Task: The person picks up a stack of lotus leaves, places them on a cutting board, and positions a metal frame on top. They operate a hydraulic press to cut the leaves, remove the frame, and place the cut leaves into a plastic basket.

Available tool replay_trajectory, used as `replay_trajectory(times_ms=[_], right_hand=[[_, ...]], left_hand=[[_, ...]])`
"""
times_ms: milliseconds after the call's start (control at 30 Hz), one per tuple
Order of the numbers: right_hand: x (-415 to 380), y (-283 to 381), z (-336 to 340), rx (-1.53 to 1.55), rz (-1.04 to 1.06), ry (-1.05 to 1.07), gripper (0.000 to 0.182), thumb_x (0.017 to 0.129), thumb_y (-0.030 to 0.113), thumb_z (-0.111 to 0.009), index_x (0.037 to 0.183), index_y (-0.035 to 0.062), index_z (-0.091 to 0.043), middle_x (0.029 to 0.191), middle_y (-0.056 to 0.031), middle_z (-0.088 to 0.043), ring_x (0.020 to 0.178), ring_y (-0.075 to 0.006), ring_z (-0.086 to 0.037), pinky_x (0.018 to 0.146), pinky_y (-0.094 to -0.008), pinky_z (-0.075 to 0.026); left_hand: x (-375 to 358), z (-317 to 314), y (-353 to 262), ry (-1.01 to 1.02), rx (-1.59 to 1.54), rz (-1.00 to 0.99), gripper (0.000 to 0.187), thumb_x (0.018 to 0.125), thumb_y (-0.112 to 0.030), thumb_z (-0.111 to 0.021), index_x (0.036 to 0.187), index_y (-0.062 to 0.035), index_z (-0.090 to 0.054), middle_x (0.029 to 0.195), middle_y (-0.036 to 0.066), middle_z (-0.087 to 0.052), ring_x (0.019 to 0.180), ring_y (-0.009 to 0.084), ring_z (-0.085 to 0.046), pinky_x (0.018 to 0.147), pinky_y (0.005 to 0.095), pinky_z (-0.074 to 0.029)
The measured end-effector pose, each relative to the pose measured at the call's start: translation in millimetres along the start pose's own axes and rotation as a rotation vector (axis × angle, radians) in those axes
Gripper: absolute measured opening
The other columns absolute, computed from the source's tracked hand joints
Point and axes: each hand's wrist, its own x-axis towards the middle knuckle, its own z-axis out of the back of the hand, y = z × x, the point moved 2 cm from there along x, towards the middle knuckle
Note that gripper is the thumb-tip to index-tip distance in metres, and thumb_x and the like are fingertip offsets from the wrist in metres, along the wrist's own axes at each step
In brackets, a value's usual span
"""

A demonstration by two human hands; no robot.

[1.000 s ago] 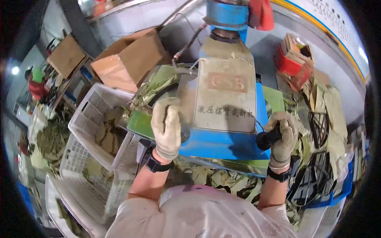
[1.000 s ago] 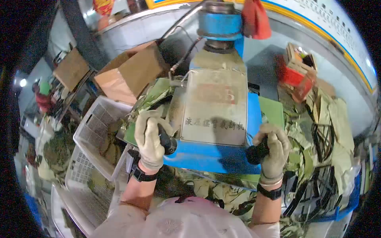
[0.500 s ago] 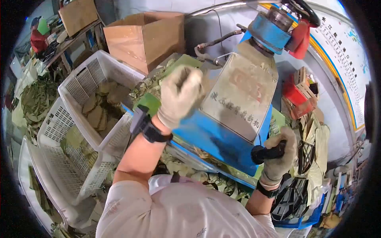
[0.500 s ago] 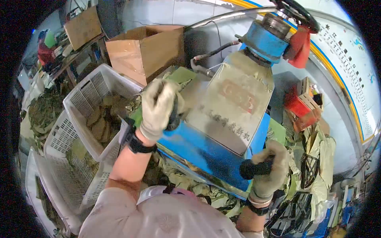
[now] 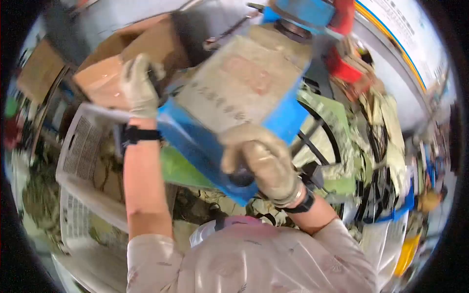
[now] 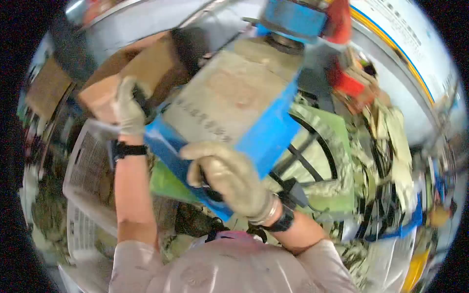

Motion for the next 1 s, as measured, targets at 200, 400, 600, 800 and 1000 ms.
replay_trajectory(times_ms=[200, 400, 600, 800, 1000], right_hand=[[12, -27, -15, 0.052, 0.01, -0.021, 0.041, 0.11, 0.028, -0.04, 0.124, -0.006, -0.059, 0.095, -0.0112, -0.065, 0.08, -0.0176, -0.063, 0.072, -0.0315, -0.05], [10, -26, -20, -0.002, 0.036, -0.039, 0.042, 0.11, 0.029, -0.039, 0.123, -0.0064, -0.057, 0.09, -0.0111, -0.064, 0.078, -0.0172, -0.061, 0.07, -0.0313, -0.049], [-8, -9, -2, -0.387, 0.134, -0.164, 0.039, 0.1, 0.026, -0.056, 0.128, -0.0015, -0.058, 0.109, -0.0206, -0.066, 0.101, -0.0385, -0.064, 0.092, -0.0426, -0.051], [-108, 15, 82, -1.139, -0.129, -0.12, 0.073, 0.08, 0.05, -0.075, 0.129, -0.0007, -0.057, 0.126, -0.0219, -0.061, 0.119, -0.0394, -0.059, 0.102, -0.048, -0.046], [-163, -23, 73, -1.454, -0.256, 0.006, 0.076, 0.071, 0.046, -0.079, 0.134, 0.011, -0.056, 0.134, -0.0129, -0.057, 0.131, -0.0344, -0.051, 0.109, -0.0554, -0.038]], left_hand=[[15, 11, 40, -0.033, 0.046, 0.008, 0.021, 0.1, -0.023, -0.058, 0.091, -0.006, -0.064, 0.077, 0.005, -0.062, 0.067, 0.0159, -0.06, 0.064, 0.0304, -0.05], [13, 39, 68, 0.055, 0.242, 0.022, 0.044, 0.109, -0.031, -0.04, 0.121, 0.0051, -0.062, 0.118, 0.017, -0.061, 0.087, 0.0237, -0.064, 0.075, 0.0386, -0.056], [9, 9, 34, -0.139, 0.093, 0.237, 0.068, 0.102, -0.065, -0.036, 0.107, -0.0016, -0.06, 0.082, 0.009, -0.06, 0.069, 0.021, -0.055, 0.063, 0.0361, -0.049], [47, 9, 39, -0.121, 0.008, 0.374, 0.068, 0.098, -0.066, -0.038, 0.09, -0.0036, -0.063, 0.073, 0.007, -0.06, 0.064, 0.0205, -0.054, 0.06, 0.0346, -0.046], [139, 16, 105, -0.18, 0.22, 0.395, 0.077, 0.096, -0.072, -0.043, 0.102, 0.0003, -0.067, 0.089, 0.01, -0.066, 0.076, 0.0233, -0.063, 0.07, 0.0391, -0.052]])
